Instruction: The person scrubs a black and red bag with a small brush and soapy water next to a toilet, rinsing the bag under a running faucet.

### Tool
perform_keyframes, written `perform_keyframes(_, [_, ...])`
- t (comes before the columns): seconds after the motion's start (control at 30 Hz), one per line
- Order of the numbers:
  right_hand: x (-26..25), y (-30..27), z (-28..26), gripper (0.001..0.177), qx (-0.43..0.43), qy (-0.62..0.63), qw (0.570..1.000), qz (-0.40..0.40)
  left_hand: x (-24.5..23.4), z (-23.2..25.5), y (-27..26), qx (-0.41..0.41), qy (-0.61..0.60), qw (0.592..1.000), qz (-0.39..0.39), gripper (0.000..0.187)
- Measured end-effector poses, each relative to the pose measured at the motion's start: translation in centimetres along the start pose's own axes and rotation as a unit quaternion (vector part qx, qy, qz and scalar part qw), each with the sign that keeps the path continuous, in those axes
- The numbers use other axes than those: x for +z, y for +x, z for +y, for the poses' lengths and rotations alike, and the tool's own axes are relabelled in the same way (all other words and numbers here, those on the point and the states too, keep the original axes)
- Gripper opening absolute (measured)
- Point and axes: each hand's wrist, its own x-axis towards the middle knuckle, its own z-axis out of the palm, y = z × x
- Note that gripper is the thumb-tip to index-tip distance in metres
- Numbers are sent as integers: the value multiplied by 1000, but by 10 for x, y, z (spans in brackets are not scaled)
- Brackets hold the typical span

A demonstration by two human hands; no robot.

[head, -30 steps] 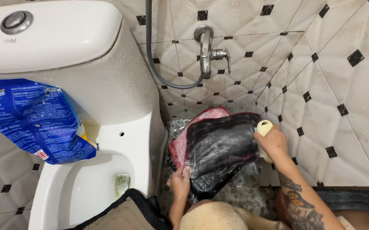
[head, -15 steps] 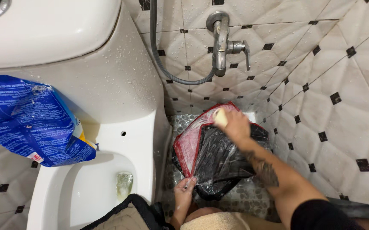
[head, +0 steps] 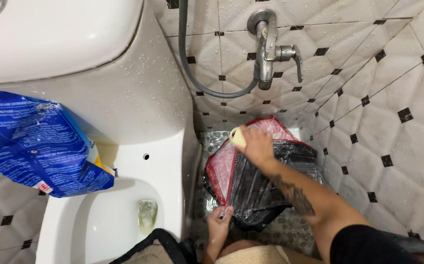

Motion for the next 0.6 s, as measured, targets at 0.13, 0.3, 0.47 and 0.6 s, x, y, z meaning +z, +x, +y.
perform_keyframes(0.13, [-15, -140, -95, 83, -210, 191, 951, -126, -4, -23, 2, -4, -7, 1000, -10, 13])
perform_keyframes(0.3, [-10, -41, -49, 87, -107, 68, 983, -132, -4, -24, -3, 65, -15, 998, -13, 12])
perform_keyframes(0.47, [-15, -20, -58, 76, -25, 27, 959, -281, -7, -26, -2, 23, 23, 999, -10, 15])
perform_keyframes(0.6, [-22, -126, -113, 100, -178, 177, 940, -231, -6, -34, 10, 51, 36, 998, 5, 18])
